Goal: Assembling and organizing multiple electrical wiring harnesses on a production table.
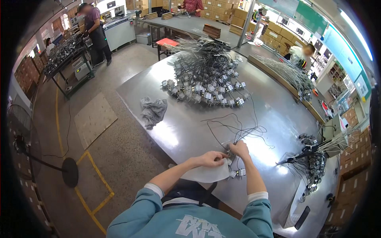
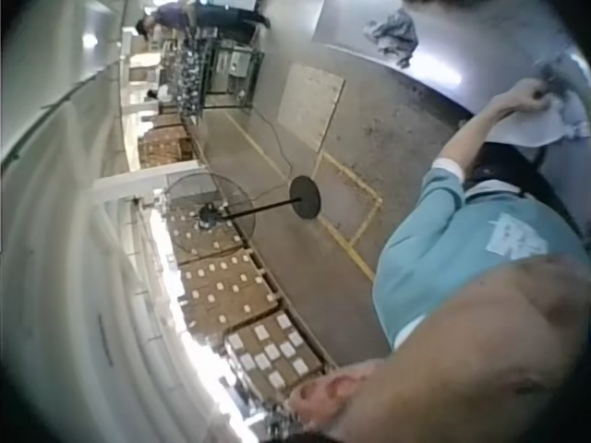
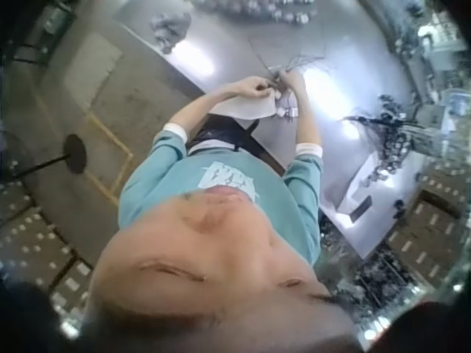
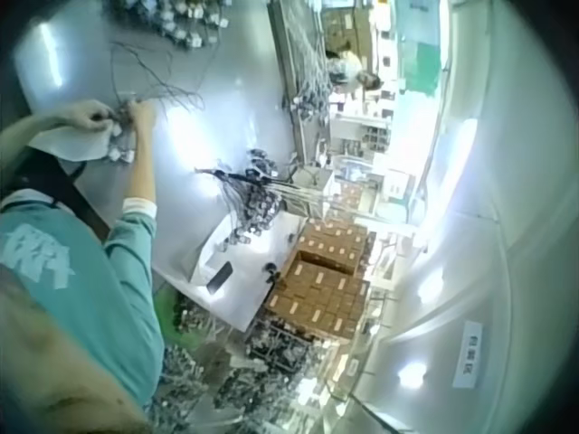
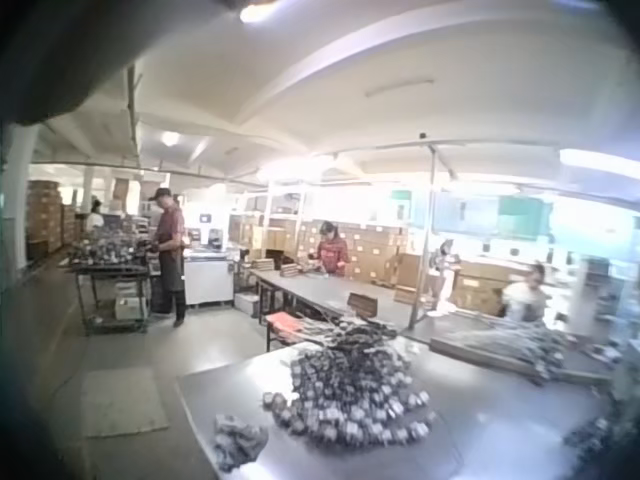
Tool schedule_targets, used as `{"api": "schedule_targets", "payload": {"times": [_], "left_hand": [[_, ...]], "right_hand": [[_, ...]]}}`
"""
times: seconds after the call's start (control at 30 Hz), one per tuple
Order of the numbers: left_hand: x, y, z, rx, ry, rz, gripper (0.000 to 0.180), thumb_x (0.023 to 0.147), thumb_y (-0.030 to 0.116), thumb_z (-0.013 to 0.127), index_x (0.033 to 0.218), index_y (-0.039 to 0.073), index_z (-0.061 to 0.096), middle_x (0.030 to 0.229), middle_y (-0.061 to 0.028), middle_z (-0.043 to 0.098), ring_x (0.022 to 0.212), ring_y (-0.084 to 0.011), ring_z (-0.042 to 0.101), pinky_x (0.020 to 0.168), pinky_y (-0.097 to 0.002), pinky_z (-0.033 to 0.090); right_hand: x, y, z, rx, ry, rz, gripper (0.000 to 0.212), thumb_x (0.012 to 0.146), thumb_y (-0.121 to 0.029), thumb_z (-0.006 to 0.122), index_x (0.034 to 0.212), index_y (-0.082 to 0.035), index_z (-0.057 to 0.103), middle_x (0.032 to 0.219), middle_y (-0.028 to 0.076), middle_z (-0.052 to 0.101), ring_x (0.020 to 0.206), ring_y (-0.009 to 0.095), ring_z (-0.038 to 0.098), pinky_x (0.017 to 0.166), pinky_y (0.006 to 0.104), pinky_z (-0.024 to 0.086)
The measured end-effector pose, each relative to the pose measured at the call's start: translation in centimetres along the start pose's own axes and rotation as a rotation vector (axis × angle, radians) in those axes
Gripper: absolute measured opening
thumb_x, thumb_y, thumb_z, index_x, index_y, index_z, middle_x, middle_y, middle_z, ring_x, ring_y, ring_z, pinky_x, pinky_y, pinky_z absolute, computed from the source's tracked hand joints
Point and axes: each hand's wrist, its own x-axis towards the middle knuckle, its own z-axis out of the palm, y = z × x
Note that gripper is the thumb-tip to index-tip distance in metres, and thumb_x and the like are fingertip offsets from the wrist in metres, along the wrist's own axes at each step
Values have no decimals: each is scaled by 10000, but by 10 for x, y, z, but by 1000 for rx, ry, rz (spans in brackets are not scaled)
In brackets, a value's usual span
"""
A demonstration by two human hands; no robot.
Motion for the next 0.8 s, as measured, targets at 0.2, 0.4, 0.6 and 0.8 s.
{"api": "schedule_targets", "payload": {"times": [0.2, 0.4, 0.6, 0.8], "left_hand": [[-1, 11, -1, -21, -80, -155, 362, 1023, 301, 657, 897, -37, 623, 1514, -118, 640, 1109, -269, 657, 960, -410, 521], [-6, 4, 9, -102, 10, -5, 317, 1038, 282, 648, 1008, -33, 669, 1489, -139, 655, 1036, -201, 642, 932, -376, 525], [-21, 14, 26, -226, 163, 43, 296, 1031, 249, 664, 926, -27, 647, 1323, -140, 745, 918, -160, 632, 824, -360, 526], [-79, 32, 19, -243, 246, -160, 302, 1079, 284, 646, 1094, -9, 717, 1010, -63, 720, 963, -124, 623, 872, -323, 531]], "right_hand": [[-24, -39, -17, -61, -73, 53, 704, 848, -609, 720, 1087, 51, 771, 1127, 308, 755, 1100, 463, 733, 920, 514, 590], [-11, -16, -1, -74, 113, 11, 644, 837, -566, 728, 1008, 51, 785, 1082, 291, 766, 1044, 457, 750, 889, 514, 600], [6, 31, 4, 95, 28, -46, 634, 912, -500, 631, 898, 125, 734, 939, 320, 756, 906, 438, 767, 788, 502, 596], [-32, 47, -26, 601, -284, 44, 402, 1013, -330, 490, 801, -10, 609, 648, 32, 484, 498, 150, 428, 452, 349, 379]]}}
